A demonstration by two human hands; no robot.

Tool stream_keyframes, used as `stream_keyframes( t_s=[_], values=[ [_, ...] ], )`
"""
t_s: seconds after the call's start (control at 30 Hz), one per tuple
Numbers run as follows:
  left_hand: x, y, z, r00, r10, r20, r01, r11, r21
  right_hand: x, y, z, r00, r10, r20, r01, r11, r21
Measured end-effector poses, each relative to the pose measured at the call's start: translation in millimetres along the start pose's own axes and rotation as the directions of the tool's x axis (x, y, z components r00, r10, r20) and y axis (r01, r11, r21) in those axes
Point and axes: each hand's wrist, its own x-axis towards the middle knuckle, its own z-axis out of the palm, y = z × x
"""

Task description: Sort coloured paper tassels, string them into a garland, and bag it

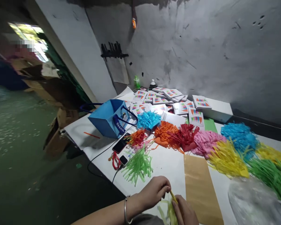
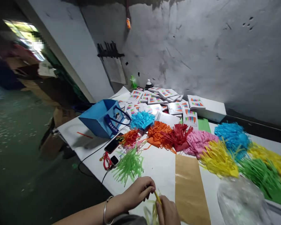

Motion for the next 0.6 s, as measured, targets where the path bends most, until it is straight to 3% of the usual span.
stream_keyframes(
  t_s=[0.07,0.13,0.2,0.27,0.33,0.4,0.5,0.6],
  values=[
    [4.3,-15.8,-12.1,0.998,0.036,-0.05,-0.035,0.999,0.026,14.4,4.8,13.3,0.994,0.054,0.091,-0.06,0.996,0.067],
    [12.8,-35.8,-34.6,0.977,0.086,-0.194,-0.067,0.993,0.101,39.0,2.0,26.4,0.983,0.097,0.153,-0.117,0.985,0.13],
    [25.8,-57.8,-69.3,0.903,0.105,-0.417,-0.006,0.973,0.232,70.1,-5.0,42.4,0.973,0.142,0.183,-0.173,0.97,0.171],
    [41.8,-79.8,-112.1,0.789,0.068,-0.61,0.178,0.926,0.333,100.8,-10.5,63.8,0.97,0.16,0.184,-0.194,0.965,0.179],
    [59.3,-100.3,-154.4,0.714,0.028,-0.7,0.308,0.884,0.35,124.2,-9.6,89.8,0.98,0.152,0.132,-0.171,0.974,0.147],
    [76.8,-118.3,-188.6,0.678,-0.007,-0.735,0.395,0.847,0.356,136.9,-1.7,116.7,0.992,0.106,0.072,-0.113,0.989,0.099],
    [99.6,-140.2,-218.6,0.705,-0.062,-0.707,0.467,0.79,0.397,140.1,16.8,148.3,0.998,-0.023,0.055,0.018,0.997,0.08],
    [111.1,-155.6,-224.7,0.804,-0.1,-0.586,0.439,0.764,0.472,140.0,34.0,160.1,0.99,-0.143,0.006,0.142,0.986,0.089]
  ],
)
